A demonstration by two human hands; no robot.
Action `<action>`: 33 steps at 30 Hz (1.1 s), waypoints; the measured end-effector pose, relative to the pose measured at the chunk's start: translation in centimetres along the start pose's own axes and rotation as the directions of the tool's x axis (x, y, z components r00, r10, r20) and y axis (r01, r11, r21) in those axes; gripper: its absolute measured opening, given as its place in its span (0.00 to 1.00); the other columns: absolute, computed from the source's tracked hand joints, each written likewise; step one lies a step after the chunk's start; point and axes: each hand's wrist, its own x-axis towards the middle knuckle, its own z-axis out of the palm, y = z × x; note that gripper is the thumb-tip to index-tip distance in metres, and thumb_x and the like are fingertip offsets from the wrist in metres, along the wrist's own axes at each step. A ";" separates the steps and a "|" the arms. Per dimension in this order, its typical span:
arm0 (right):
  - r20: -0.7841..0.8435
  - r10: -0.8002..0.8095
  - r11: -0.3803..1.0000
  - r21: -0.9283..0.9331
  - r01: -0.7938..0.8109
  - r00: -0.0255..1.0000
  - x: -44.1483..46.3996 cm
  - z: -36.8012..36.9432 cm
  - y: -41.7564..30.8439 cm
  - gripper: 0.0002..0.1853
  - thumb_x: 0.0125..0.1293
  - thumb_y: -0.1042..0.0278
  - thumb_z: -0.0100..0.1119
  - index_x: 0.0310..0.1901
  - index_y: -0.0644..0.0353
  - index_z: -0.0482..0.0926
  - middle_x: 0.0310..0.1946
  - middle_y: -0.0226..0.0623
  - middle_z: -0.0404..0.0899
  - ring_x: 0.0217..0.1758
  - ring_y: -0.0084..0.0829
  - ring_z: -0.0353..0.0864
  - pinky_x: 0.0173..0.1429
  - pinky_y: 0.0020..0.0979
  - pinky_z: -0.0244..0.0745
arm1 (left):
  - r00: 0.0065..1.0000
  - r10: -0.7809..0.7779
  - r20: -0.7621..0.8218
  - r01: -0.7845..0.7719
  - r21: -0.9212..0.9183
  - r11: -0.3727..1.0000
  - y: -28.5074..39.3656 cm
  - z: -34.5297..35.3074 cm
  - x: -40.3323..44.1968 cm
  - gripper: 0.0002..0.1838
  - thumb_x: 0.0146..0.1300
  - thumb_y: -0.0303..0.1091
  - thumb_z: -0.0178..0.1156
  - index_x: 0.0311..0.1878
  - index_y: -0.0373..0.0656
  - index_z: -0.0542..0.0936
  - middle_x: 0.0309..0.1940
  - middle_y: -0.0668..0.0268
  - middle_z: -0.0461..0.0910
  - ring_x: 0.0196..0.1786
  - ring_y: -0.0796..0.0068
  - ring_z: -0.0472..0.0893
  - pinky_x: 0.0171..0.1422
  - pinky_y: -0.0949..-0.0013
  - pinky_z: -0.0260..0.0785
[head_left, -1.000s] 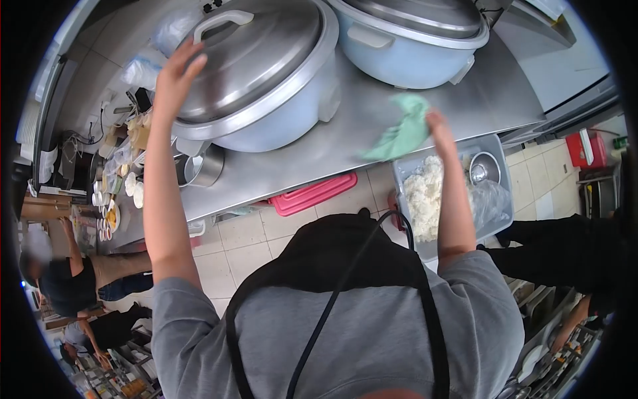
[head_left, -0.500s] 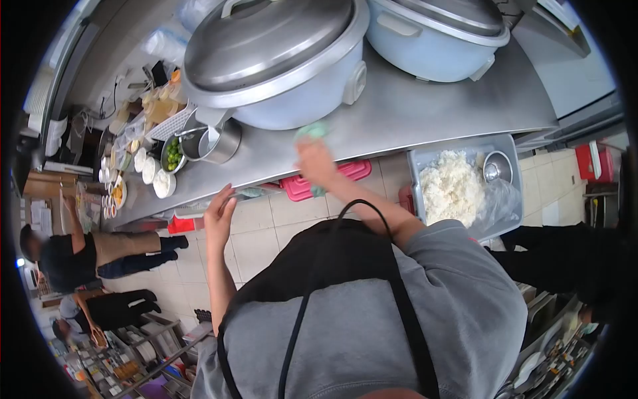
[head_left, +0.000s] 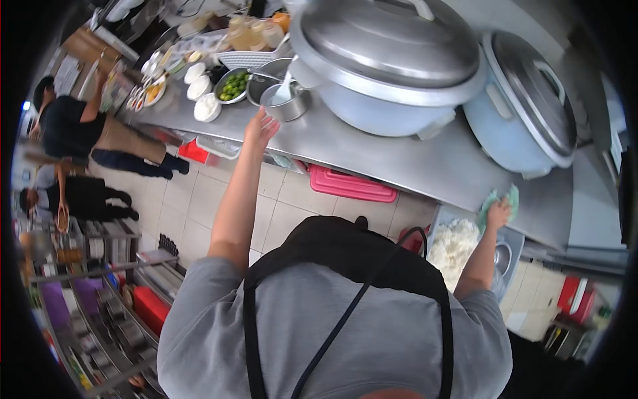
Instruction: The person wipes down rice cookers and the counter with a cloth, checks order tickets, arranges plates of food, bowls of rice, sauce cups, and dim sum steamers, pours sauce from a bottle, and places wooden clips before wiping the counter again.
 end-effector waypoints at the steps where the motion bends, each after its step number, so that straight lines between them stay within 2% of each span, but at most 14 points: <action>1: -0.006 0.213 0.974 -0.075 -0.213 0.977 0.0 -1.2 -1.9 0.27 0.61 0.55 0.38 0.62 0.51 0.57 0.62 0.42 0.55 0.64 0.47 0.53 0.64 0.44 0.50 | 0.999 -0.025 -0.040 0.022 -0.079 0.997 0.5 0.6 1.1 0.29 0.51 0.40 0.62 0.52 0.36 0.62 0.46 0.54 0.63 0.45 0.62 0.70 0.50 0.60 0.70; 2: -0.008 0.188 0.980 -0.068 -0.188 0.982 -0.1 -1.3 -4.1 0.27 0.61 0.55 0.38 0.62 0.51 0.57 0.62 0.42 0.55 0.64 0.47 0.53 0.64 0.44 0.50 | 0.998 -0.012 -0.057 0.007 -0.095 0.995 0.6 1.2 2.5 0.29 0.51 0.40 0.62 0.52 0.36 0.62 0.46 0.54 0.63 0.45 0.62 0.70 0.50 0.60 0.70; 4: 0.041 -0.003 0.983 -0.186 0.011 0.999 -1.6 -1.5 -8.4 0.27 0.61 0.55 0.38 0.62 0.53 0.56 0.63 0.42 0.53 0.65 0.48 0.51 0.63 0.46 0.50 | 0.947 0.052 -0.316 -0.086 -0.095 0.992 0.4 2.1 4.9 0.13 0.50 0.27 0.59 0.36 0.31 0.70 0.31 0.57 0.71 0.30 0.64 0.73 0.34 0.60 0.74; 5: 0.003 -0.226 0.959 -0.174 0.223 0.974 -3.5 -0.8 -10.7 0.26 0.62 0.57 0.38 0.61 0.55 0.57 0.63 0.42 0.53 0.65 0.48 0.51 0.63 0.46 0.50 | 0.943 0.058 -0.327 -0.097 -0.104 0.990 0.7 2.3 5.7 0.13 0.50 0.27 0.59 0.36 0.31 0.70 0.31 0.57 0.71 0.30 0.64 0.73 0.34 0.60 0.74; 7: -0.190 -0.617 0.784 -0.065 0.617 0.764 -9.4 1.4 -15.1 0.24 0.60 0.62 0.41 0.58 0.61 0.60 0.61 0.45 0.55 0.63 0.49 0.53 0.63 0.48 0.48 | 0.943 0.049 -0.329 -0.094 -0.123 0.988 0.9 2.3 6.6 0.05 0.42 0.16 0.54 0.24 0.32 0.68 0.20 0.60 0.67 0.21 0.69 0.70 0.22 0.65 0.69; 10: 0.106 -0.844 0.536 0.222 0.815 0.526 -18.7 -3.1 -23.4 0.27 0.58 0.64 0.44 0.60 0.62 0.57 0.62 0.48 0.53 0.65 0.50 0.49 0.65 0.50 0.42 | 0.941 0.070 -0.332 -0.130 -0.159 0.979 0.6 1.2 6.0 0.06 0.37 0.13 0.50 0.19 0.33 0.66 0.13 0.62 0.63 0.16 0.72 0.66 0.19 0.67 0.64; 12: -0.001 -0.956 0.278 0.327 0.903 0.295 -22.6 -3.0 -27.4 0.28 0.59 0.61 0.45 0.60 0.62 0.56 0.62 0.46 0.54 0.66 0.49 0.48 0.66 0.50 0.40 | 0.934 0.088 -0.347 -0.149 -0.151 0.977 0.5 -0.3 4.1 0.07 0.36 0.15 0.50 0.18 0.37 0.65 0.12 0.64 0.62 0.17 0.74 0.64 0.18 0.71 0.59; 16: -0.083 -0.989 0.082 0.380 0.921 0.122 -25.6 -3.4 -36.9 0.28 0.60 0.58 0.46 0.60 0.60 0.58 0.62 0.44 0.54 0.66 0.47 0.47 0.66 0.50 0.41 | 0.969 0.117 -0.217 -0.135 -0.071 0.988 0.7 -6.2 0.1 0.06 0.36 0.19 0.49 0.20 0.42 0.67 0.13 0.70 0.61 0.16 0.78 0.61 0.18 0.77 0.52; 20: -0.187 -0.940 0.207 0.349 0.914 0.284 -24.6 -0.2 -47.7 0.28 0.59 0.56 0.45 0.60 0.61 0.58 0.62 0.43 0.53 0.67 0.46 0.46 0.65 0.50 0.42 | 0.961 0.122 -0.247 -0.145 -0.081 0.986 1.6 -11.9 -6.2 0.10 0.37 0.17 0.47 0.27 0.39 0.69 0.15 0.72 0.64 0.17 0.82 0.63 0.17 0.78 0.54; 22: -0.021 -0.920 0.343 0.437 0.832 0.391 -24.6 -0.4 -52.9 0.29 0.60 0.54 0.43 0.60 0.61 0.58 0.63 0.42 0.51 0.68 0.44 0.43 0.66 0.50 0.40 | 0.944 0.085 -0.319 -0.115 -0.075 0.990 2.5 -14.3 -10.1 0.11 0.37 0.17 0.47 0.29 0.37 0.69 0.16 0.70 0.66 0.17 0.80 0.65 0.18 0.76 0.57; 25: -0.096 -0.929 0.310 0.329 0.892 0.358 -26.9 0.8 -58.7 0.29 0.61 0.53 0.41 0.61 0.59 0.57 0.64 0.41 0.49 0.69 0.43 0.42 0.67 0.50 0.37 | 0.914 0.077 -0.399 -0.116 -0.073 0.991 2.7 -18.4 -14.4 0.13 0.37 0.16 0.46 0.31 0.36 0.69 0.17 0.68 0.68 0.18 0.79 0.67 0.21 0.76 0.59; 31: -0.046 -0.999 -0.007 0.292 0.956 0.007 -36.3 -1.3 -61.9 0.27 0.61 0.54 0.41 0.61 0.54 0.58 0.64 0.34 0.51 0.69 0.40 0.44 0.68 0.46 0.38 | 0.885 0.059 -0.461 -0.100 -0.065 0.993 3.2 -22.8 -18.1 0.12 0.36 0.15 0.46 0.28 0.37 0.69 0.17 0.67 0.69 0.20 0.77 0.69 0.23 0.77 0.61; 32: -0.045 -0.999 -0.006 0.285 0.959 0.008 -36.7 -1.7 -60.5 0.27 0.61 0.54 0.41 0.61 0.54 0.58 0.64 0.34 0.51 0.69 0.40 0.44 0.68 0.46 0.38 | 0.888 0.047 -0.458 -0.090 -0.071 0.993 3.2 -23.1 -18.3 0.12 0.36 0.14 0.45 0.28 0.37 0.69 0.17 0.67 0.69 0.20 0.77 0.69 0.23 0.77 0.62; 33: -0.088 -0.974 -0.224 0.318 0.921 -0.207 -37.1 -2.2 -59.0 0.26 0.61 0.56 0.42 0.61 0.51 0.57 0.64 0.33 0.51 0.68 0.39 0.44 0.68 0.46 0.39 | 0.904 0.062 -0.423 -0.104 -0.078 0.992 3.0 -23.9 -17.8 0.12 0.36 0.15 0.45 0.28 0.37 0.70 0.19 0.67 0.70 0.20 0.77 0.70 0.24 0.76 0.63</action>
